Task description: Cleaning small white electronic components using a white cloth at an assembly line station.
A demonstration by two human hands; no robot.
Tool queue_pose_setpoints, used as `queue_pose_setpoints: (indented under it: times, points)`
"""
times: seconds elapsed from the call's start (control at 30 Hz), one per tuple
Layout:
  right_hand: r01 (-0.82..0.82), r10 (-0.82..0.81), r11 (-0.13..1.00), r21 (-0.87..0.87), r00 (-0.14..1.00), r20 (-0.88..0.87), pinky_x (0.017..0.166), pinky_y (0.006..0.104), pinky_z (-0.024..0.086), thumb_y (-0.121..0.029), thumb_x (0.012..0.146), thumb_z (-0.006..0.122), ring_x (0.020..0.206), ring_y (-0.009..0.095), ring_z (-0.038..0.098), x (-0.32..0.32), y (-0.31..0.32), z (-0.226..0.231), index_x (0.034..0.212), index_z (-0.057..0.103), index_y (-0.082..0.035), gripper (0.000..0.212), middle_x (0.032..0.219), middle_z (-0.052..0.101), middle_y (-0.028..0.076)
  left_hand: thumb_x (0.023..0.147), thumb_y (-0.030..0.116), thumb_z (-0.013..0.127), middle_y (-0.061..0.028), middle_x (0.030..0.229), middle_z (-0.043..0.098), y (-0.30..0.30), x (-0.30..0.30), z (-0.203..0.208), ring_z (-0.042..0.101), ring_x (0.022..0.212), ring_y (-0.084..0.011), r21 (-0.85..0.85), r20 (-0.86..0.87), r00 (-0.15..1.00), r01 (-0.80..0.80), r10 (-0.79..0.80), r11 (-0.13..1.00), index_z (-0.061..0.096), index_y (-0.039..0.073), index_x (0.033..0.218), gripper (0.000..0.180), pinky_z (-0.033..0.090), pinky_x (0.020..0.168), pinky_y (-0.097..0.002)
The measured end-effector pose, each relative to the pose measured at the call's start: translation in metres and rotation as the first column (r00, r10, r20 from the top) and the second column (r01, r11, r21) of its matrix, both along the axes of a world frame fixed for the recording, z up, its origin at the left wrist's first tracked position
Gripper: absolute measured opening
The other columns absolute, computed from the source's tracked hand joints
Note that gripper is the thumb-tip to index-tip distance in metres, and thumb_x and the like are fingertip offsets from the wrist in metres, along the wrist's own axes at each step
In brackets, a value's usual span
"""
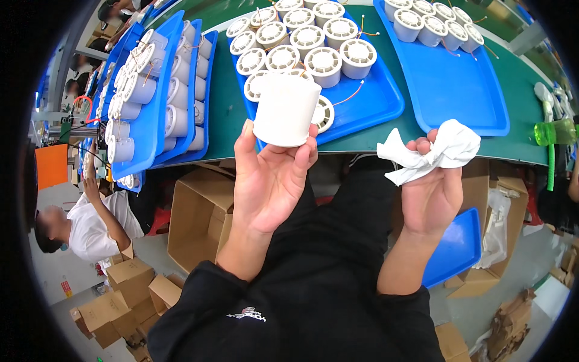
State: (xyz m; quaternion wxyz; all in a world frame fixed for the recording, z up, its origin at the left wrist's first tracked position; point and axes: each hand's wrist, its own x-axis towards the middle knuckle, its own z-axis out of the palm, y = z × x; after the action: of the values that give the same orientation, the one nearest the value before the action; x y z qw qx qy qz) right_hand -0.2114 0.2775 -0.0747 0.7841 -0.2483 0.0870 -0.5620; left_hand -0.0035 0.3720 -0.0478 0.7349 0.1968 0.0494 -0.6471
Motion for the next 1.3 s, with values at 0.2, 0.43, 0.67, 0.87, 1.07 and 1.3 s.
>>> queue_pose_setpoints:
  times: [0.2,0.43,0.67,0.87,1.07,1.3]
  points:
    - [0.062,-0.059,0.995,0.073,0.997,-0.044,0.099,0.038,0.041,-0.012,0.098,0.04,0.1,0.02,0.052,0.001,0.004,-0.004,0.124,0.044,0.003,0.03,0.113,0.051,0.01,0.09,0.049,0.057,-0.0255,0.122,0.051,-0.003,-0.001,-0.005,0.057,0.106,-0.0315,-0.17,-0.377,0.913,0.098,-0.157,0.981,0.046,-0.011,0.128,0.072,0.054,0.093,-0.0332]
    - [0.16,-0.156,0.987,0.01,0.972,-0.173,0.093,0.0403,0.046,-0.013,0.097,0.044,0.1,0.023,0.057,-0.002,0.007,-0.01,0.125,0.046,0.002,0.031,0.113,0.056,0.012,0.098,0.043,0.045,-0.0156,0.114,0.059,-0.011,-0.019,0.011,0.062,0.101,-0.0218,-0.006,0.188,0.982,-0.005,0.006,1.0,0.049,-0.005,0.122,0.055,0.053,0.092,-0.0319]
    - [0.344,-0.519,0.831,-0.437,0.763,-0.386,0.083,0.0358,0.052,-0.005,0.093,0.052,0.1,0.024,0.063,0.003,0.021,-0.017,0.124,0.048,0.004,0.032,0.116,0.059,0.015,0.099,0.029,0.05,-0.0102,0.118,0.061,-0.006,-0.034,0.007,0.061,0.104,-0.0176,-0.048,0.557,0.826,-0.075,0.089,0.996,0.049,-0.004,0.128,0.044,0.05,0.092,-0.0344]
    - [0.338,-0.594,0.773,-0.536,0.68,-0.429,0.084,0.0248,0.046,-0.006,0.083,0.068,0.096,0.013,0.059,0.013,0.031,-0.006,0.118,0.053,0.007,0.041,0.111,0.062,0.011,0.095,0.021,0.057,-0.011,0.119,0.06,-0.002,-0.04,0.007,0.059,0.108,-0.0179,-0.082,0.598,0.792,-0.092,0.122,0.992,0.048,-0.006,0.13,0.045,0.049,0.093,-0.0342]
    - [0.353,-0.637,0.743,-0.568,0.632,-0.441,0.086,0.0262,0.046,-0.007,0.082,0.069,0.098,0.015,0.059,0.014,0.032,-0.007,0.117,0.052,0.007,0.041,0.114,0.06,0.012,0.089,0.025,0.065,-0.0174,0.126,0.055,0.002,-0.043,0.006,0.058,0.112,-0.0248,-0.091,0.773,0.61,-0.159,0.17,0.983,0.043,-0.008,0.131,0.058,0.046,0.098,-0.0376]
    - [0.35,-0.655,0.716,-0.604,0.637,-0.408,0.085,0.0289,0.049,-0.005,0.085,0.063,0.097,0.018,0.061,0.013,0.032,-0.007,0.117,0.052,0.007,0.036,0.114,0.06,0.014,0.08,-0.003,0.07,-0.0173,0.124,0.053,0.003,-0.044,0.001,0.055,0.115,-0.0225,-0.257,0.741,0.585,-0.206,0.329,0.944,0.038,-0.012,0.133,0.063,0.047,0.098,-0.0381]
